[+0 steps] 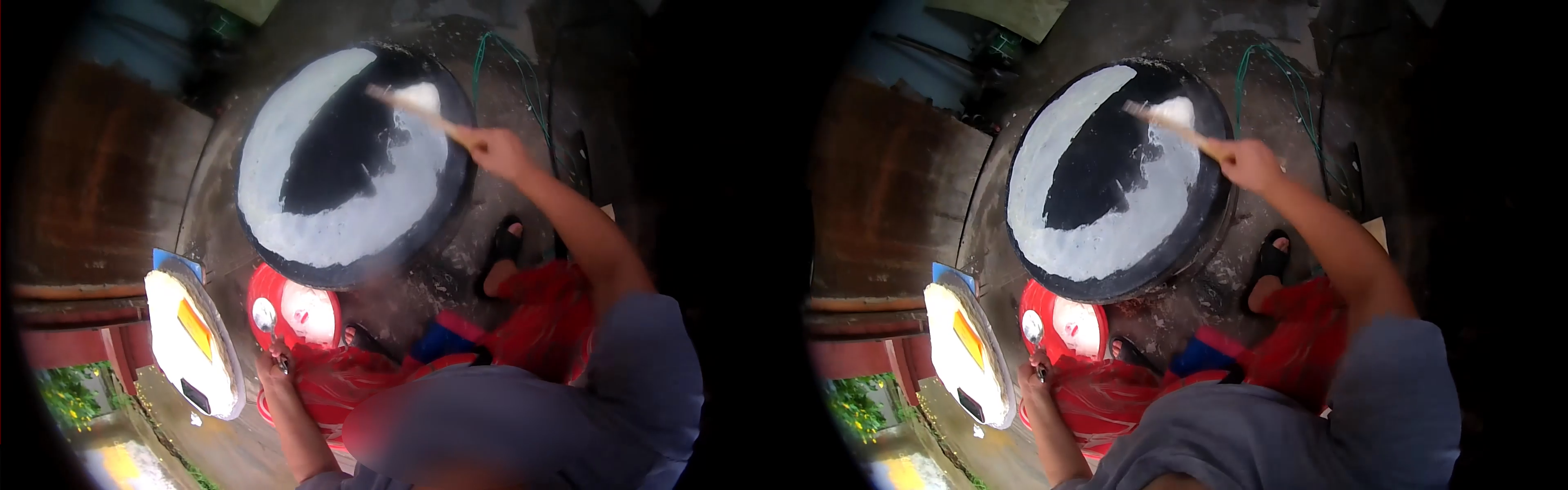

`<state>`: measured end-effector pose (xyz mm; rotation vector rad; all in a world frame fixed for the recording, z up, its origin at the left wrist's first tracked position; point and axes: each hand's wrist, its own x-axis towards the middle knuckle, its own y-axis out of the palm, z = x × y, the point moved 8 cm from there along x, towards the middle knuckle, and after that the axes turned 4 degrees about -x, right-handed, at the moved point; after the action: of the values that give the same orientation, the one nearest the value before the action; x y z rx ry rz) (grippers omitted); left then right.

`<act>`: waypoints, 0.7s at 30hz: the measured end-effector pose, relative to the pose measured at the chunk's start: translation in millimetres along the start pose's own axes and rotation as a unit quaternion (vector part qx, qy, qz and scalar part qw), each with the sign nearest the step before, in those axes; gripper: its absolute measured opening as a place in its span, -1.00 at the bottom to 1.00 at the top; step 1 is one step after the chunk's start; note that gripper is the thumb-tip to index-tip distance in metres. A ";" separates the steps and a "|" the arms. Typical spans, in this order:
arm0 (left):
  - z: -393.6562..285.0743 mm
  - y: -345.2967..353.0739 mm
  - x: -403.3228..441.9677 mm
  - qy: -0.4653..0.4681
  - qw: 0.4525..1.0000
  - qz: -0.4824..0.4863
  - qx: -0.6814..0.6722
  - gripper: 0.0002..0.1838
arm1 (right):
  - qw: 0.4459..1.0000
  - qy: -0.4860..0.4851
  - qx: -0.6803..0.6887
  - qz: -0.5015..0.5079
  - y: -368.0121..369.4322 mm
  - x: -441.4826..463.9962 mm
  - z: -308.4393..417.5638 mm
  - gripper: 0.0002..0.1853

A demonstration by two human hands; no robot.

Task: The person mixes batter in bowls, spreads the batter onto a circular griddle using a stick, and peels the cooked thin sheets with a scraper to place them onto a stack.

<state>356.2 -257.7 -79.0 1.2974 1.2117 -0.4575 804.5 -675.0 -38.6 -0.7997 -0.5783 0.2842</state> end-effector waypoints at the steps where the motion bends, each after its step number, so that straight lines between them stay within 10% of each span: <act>1: 1.1 0.1 0.2 -0.004 1.000 -0.004 0.000 -0.82 | 0.997 -0.056 -0.003 0.048 0.0 -12.0 8.3 -0.50; 7: 1.9 5.9 6.1 -0.015 1.000 0.009 0.015 -0.84 | 0.974 -0.049 -0.213 0.056 -44.6 22.8 -48.8 -0.55; 12: -5.6 6.5 15.2 -0.033 0.999 0.013 0.012 -0.83 | 0.996 0.009 -0.060 0.066 14.3 78.1 -27.8 -0.50; 21: -5.3 15.4 20.5 -0.022 1.000 -0.016 -0.009 -0.80 | 0.967 -0.015 -0.243 0.077 12.7 113.4 -49.2 -0.47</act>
<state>374.4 -241.3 -88.3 1.2472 1.1987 -0.4948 924.9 -644.7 -32.5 -1.3203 -0.6243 0.3020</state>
